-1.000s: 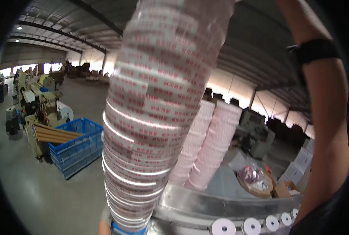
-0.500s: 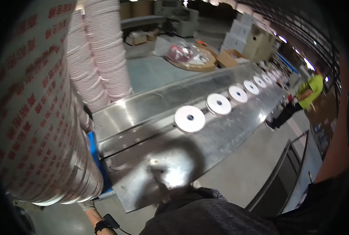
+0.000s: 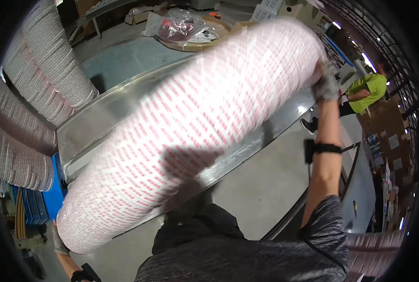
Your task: Manually sort and arrange white circular rolls on a metal conveyor belt surface.
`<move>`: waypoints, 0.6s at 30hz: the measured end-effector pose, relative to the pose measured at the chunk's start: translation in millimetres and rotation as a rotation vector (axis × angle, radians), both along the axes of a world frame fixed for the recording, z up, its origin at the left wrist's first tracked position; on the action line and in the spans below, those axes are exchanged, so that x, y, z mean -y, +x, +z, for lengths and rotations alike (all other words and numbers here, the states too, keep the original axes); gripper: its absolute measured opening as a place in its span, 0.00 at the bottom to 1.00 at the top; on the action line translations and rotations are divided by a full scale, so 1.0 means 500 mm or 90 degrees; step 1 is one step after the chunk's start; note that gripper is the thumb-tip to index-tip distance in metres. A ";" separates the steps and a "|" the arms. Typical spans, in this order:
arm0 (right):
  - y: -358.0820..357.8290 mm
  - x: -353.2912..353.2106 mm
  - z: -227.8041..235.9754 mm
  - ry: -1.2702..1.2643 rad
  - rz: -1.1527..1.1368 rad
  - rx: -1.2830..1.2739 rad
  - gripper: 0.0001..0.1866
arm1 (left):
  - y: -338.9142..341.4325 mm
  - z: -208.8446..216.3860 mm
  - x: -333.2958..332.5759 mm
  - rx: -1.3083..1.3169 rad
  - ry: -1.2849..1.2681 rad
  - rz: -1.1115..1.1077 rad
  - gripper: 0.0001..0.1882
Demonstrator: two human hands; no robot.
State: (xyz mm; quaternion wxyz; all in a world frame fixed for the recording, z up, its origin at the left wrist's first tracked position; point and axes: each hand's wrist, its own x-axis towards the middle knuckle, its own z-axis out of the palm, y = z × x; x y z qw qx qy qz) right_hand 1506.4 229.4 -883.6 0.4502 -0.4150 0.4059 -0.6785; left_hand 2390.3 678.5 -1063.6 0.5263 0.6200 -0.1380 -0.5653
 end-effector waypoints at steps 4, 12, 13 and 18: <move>-0.081 -0.050 -0.369 0.273 0.028 0.003 0.35 | 0.022 -0.008 0.037 0.038 0.139 -0.090 0.41; -0.195 -0.120 -0.527 0.278 0.158 0.181 0.35 | 0.116 -0.042 0.119 0.592 0.212 -0.039 0.33; -0.191 -0.133 -0.520 0.277 0.168 0.149 0.34 | 0.053 -0.053 0.202 0.792 0.148 -0.029 0.33; -0.216 -0.137 -0.565 0.315 0.086 0.107 0.40 | -0.645 0.143 0.668 0.826 -0.097 -0.454 0.37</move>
